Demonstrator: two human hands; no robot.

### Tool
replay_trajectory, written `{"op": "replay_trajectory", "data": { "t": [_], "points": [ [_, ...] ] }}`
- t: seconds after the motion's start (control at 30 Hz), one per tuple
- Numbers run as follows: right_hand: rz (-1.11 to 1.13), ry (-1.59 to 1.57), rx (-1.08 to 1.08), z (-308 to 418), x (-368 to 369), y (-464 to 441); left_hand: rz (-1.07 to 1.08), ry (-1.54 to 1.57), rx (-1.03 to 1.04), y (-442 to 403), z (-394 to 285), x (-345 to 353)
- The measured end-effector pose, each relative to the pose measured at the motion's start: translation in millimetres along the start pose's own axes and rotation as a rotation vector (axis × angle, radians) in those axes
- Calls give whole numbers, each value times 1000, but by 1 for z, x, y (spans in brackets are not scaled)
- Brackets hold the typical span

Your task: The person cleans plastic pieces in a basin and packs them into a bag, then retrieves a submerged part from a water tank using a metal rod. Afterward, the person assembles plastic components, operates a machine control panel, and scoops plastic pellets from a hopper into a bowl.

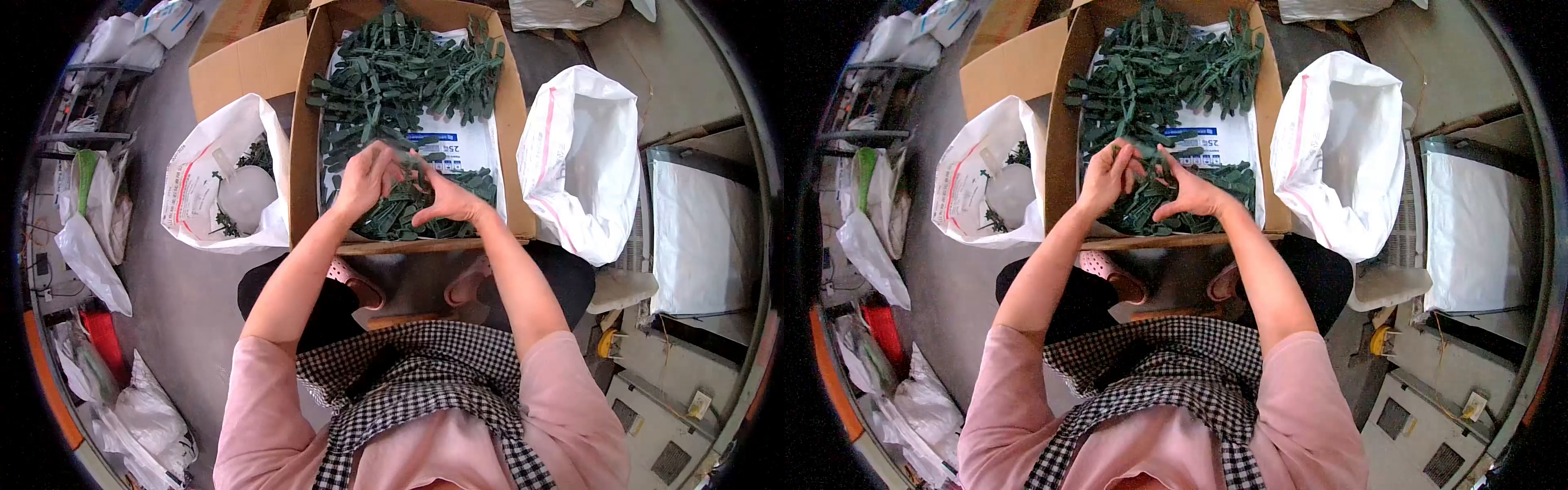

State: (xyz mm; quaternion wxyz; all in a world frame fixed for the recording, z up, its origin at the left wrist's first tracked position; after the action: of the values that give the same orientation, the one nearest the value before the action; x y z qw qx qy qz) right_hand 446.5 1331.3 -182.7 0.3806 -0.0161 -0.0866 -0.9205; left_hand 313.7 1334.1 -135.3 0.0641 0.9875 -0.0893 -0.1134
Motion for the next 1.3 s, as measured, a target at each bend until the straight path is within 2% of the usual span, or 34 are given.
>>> {"op": "replay_trajectory", "data": {
  "t": [0.03,0.07,0.1,0.17,0.23,0.27,0.3,0.37,0.4,0.43,0.47,0.5,0.53,0.57,0.6,0.63,0.67,0.7,0.73,0.77,0.8,0.83,0.9,0.93,0.97,1.03,1.1,1.13,1.2,1.23,1.3],
  "points": [
    [0,3,3,-5,7,-5,-50,154,27,0,-4,4],
    [-116,129,-186,-1,7,-9,-87,329,-13,2,-2,11],
    [-136,-44,-164,5,13,-9,-50,539,-127,2,10,23],
    [-190,-400,-136,16,25,-8,-77,672,-258,4,30,29],
    [-498,312,-355,30,-1,4,-166,793,-427,7,50,19],
    [-555,332,-294,41,-7,13,-171,671,-438,10,47,10],
    [-555,332,-293,46,-9,17,-177,667,-447,9,47,6],
    [-373,716,-223,51,2,15,-70,607,-503,12,39,19],
    [-385,706,-381,62,11,17,-69,608,-503,13,33,19],
    [-384,707,-379,58,6,17,-52,634,-489,13,28,21],
    [-292,456,-163,34,-5,10,-36,660,-474,11,25,22],
    [-198,204,49,11,-8,8,-13,581,-332,5,23,12],
    [-239,374,-34,12,-12,12,-18,367,-269,0,25,2],
    [-238,371,-31,14,-8,12,-22,155,-207,0,17,-4],
    [-265,452,59,14,-5,12,-66,-200,-31,3,0,-5],
    [-292,532,149,12,-5,11,-107,-556,148,8,-17,-2],
    [-261,527,154,9,-2,6,-214,-1058,579,20,-44,10],
    [-259,525,156,7,-2,3,-29,-1206,537,20,-35,23],
    [-209,752,320,-2,-4,0,-24,-1196,515,20,-34,16],
    [-156,980,483,-10,-11,-3,-23,-1186,493,19,-34,4],
    [-75,1025,586,-31,-25,-3,-115,-1241,328,15,-35,-26],
    [64,1042,703,-21,-29,0,-201,-1291,160,14,-39,-63],
    [-126,1092,672,-15,-57,-13,-412,-1352,-113,28,-45,-147],
    [-227,940,613,-28,-72,-31,-489,-1387,-211,33,-25,-191],
    [-326,785,554,-52,-90,-52,-557,-1504,-223,37,-7,-228],
    [-372,1012,267,-84,-101,-97,-480,-1466,-372,44,51,-284],
    [-338,1054,321,-102,-87,-116,-428,-1567,-455,52,92,-311],
    [-311,1108,368,-108,-81,-125,-424,-1567,-458,50,99,-314],
    [-303,1054,463,-98,-74,-120,-596,-1502,-266,45,66,-293],
    [-275,1057,511,-93,-69,-110,-583,-1495,-279,45,60,-280],
    [-236,982,591,-99,-65,-89,-550,-1368,-61,23,32,-243]
  ]
}}
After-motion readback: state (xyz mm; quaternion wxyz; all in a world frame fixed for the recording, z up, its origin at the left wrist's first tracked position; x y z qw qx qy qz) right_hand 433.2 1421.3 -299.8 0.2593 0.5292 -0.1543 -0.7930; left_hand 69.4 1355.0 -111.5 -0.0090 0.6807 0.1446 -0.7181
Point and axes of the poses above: each hand's wrist, its own y-axis away from the middle knuckle, its own x-axis out of the palm, z = x × y, the point moved 7 cm from there along -y, towards the middle knuckle, and after that the axes turned 14 degrees about -y, right-handed, at the moved point
